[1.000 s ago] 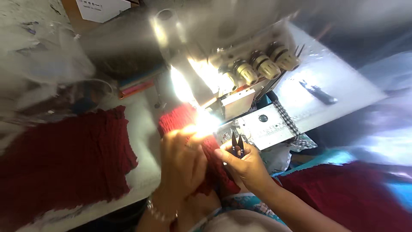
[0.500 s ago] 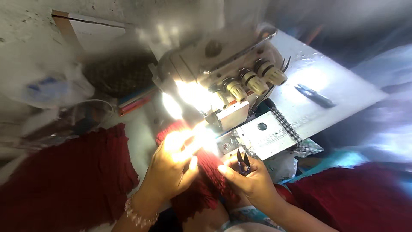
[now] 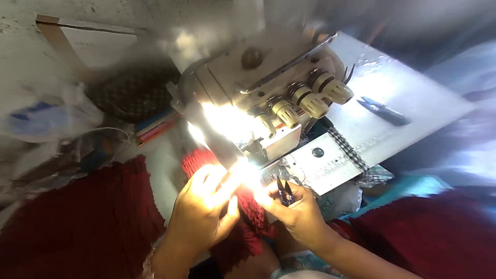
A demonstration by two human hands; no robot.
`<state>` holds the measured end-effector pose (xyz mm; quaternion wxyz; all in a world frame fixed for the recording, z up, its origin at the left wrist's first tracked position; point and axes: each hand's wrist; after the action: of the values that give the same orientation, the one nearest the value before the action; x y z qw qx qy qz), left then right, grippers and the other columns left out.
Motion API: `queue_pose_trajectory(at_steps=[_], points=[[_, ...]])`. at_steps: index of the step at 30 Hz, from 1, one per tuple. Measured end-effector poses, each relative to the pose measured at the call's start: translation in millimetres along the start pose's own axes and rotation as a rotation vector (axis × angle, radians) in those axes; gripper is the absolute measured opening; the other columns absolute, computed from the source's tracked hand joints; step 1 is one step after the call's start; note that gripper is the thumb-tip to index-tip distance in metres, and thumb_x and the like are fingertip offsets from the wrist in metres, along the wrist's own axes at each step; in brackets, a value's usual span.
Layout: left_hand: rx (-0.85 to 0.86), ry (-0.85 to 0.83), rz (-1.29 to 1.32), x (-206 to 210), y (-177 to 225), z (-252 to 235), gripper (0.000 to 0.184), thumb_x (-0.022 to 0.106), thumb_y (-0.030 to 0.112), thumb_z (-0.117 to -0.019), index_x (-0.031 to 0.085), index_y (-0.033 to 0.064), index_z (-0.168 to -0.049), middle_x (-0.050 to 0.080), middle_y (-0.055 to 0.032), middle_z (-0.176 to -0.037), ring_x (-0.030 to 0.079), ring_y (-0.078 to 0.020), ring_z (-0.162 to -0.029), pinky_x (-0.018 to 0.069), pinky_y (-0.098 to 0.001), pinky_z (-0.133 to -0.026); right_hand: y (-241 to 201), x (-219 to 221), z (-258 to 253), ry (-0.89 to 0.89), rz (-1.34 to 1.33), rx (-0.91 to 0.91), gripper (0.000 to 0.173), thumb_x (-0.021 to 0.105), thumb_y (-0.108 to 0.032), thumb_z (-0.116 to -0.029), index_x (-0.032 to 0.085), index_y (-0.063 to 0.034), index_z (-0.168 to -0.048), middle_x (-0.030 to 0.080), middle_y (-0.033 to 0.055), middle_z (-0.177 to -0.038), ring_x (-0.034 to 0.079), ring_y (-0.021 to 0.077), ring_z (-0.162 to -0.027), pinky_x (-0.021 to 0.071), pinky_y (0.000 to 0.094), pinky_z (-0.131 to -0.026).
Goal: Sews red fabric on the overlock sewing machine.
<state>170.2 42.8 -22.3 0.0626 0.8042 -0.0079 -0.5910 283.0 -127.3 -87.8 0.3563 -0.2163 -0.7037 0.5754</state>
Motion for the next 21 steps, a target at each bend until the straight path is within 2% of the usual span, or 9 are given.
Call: queue_pose_trajectory(at_steps=[3, 6, 9, 11, 13, 15, 19, 21], points=[[0.003, -0.014, -0.049, 1, -3, -1, 0.044, 0.042, 0.038, -0.1008, 0.074, 0.025, -0.127, 0.073, -0.0061, -0.125, 0.065, -0.0264, -0.119, 0.0525, -0.0384, -0.093, -3, 3, -8, 0.022, 0.053, 0.015, 0.009, 0.076, -0.013, -0.0854, 0.069, -0.0146, -0.08, 0.058, -0.0148, -0.066, 0.044, -0.0114, -0.054, 0.0358, 0.0066, -0.049], [0.024, -0.035, -0.112, 1, -2, -1, 0.047, 0.042, 0.047, -0.1035, 0.073, 0.023, -0.13, 0.072, -0.0073, -0.128, 0.065, -0.0288, -0.122, 0.0522, -0.0412, -0.098, -3, 7, -14, 0.06, 0.043, 0.042, 0.011, 0.077, -0.014, -0.0843, 0.068, -0.0147, -0.077, 0.058, -0.0138, -0.063, 0.044, -0.0102, -0.051, 0.0361, 0.008, -0.047], [0.023, -0.039, -0.146, 2, 2, 1, 0.046, 0.042, 0.042, -0.1033, 0.073, 0.0211, -0.129, 0.071, -0.0089, -0.129, 0.065, -0.0301, -0.123, 0.0511, -0.0429, -0.102, -3, 8, -10, 0.078, -0.051, 0.087, 0.005, 0.078, -0.011, -0.0861, 0.073, -0.011, -0.086, 0.067, -0.0104, -0.071, 0.05, -0.0079, -0.051, 0.0415, 0.0091, -0.047], [0.019, -0.036, -0.141, 3, 2, 2, 0.045, 0.043, 0.041, -0.1036, 0.074, 0.0199, -0.128, 0.071, -0.0099, -0.128, 0.065, -0.0307, -0.123, 0.0507, -0.0437, -0.102, -3, 5, -4, 0.06, -0.095, 0.118, 0.013, 0.079, -0.01, -0.085, 0.073, -0.0084, -0.096, 0.07, -0.0082, -0.079, 0.052, -0.0067, -0.053, 0.0437, 0.0094, -0.048], [0.014, -0.043, -0.138, 3, 3, 2, 0.045, 0.043, 0.04, -0.1037, 0.073, 0.0194, -0.129, 0.07, -0.0104, -0.13, 0.064, -0.0307, -0.124, 0.0499, -0.0441, -0.103, -2, 2, 2, 0.031, -0.096, 0.12, 0.027, 0.081, -0.012, -0.0834, 0.064, -0.0083, -0.105, 0.068, -0.0074, -0.086, 0.052, -0.0062, -0.057, 0.0431, 0.0088, -0.05], [0.014, -0.045, -0.142, 3, 3, 3, 0.044, 0.043, 0.041, -0.1036, 0.073, 0.0193, -0.129, 0.07, -0.0102, -0.13, 0.064, -0.0308, -0.124, 0.0501, -0.0435, -0.102, -1, -1, 4, 0.014, -0.082, 0.098, 0.03, 0.081, -0.014, -0.0842, 0.057, -0.0109, -0.102, 0.066, -0.0075, -0.088, 0.05, -0.0064, -0.057, 0.0412, 0.0086, -0.049], [0.02, -0.044, -0.148, 3, 3, 3, 0.044, 0.043, 0.04, -0.1034, 0.074, 0.0184, -0.127, 0.07, -0.0102, -0.13, 0.064, -0.0304, -0.123, 0.0509, -0.0421, -0.1, 1, -4, 3, -0.013, 0.017, -0.015, 0.018, 0.08, -0.016, -0.0858, 0.071, -0.0097, -0.1, 0.069, -0.01, -0.087, 0.047, -0.0101, -0.057, 0.0396, 0.0068, -0.05], [0.024, -0.047, -0.148, 3, 3, 2, 0.044, 0.043, 0.039, -0.1033, 0.074, 0.0181, -0.127, 0.07, -0.0105, -0.129, 0.064, -0.0302, -0.122, 0.0511, -0.0414, -0.099, 5, -4, 2, -0.015, 0.092, -0.075, 0.017, 0.079, -0.018, -0.0864, 0.074, -0.008, -0.099, 0.07, -0.0089, -0.087, 0.047, -0.0117, -0.059, 0.0386, 0.0058, -0.051]])
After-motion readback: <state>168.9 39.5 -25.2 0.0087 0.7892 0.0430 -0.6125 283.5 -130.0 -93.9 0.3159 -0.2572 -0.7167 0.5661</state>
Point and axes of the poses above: each hand's wrist, its own z-axis away from the middle knuckle, its own x-axis out of the palm, y = z × x
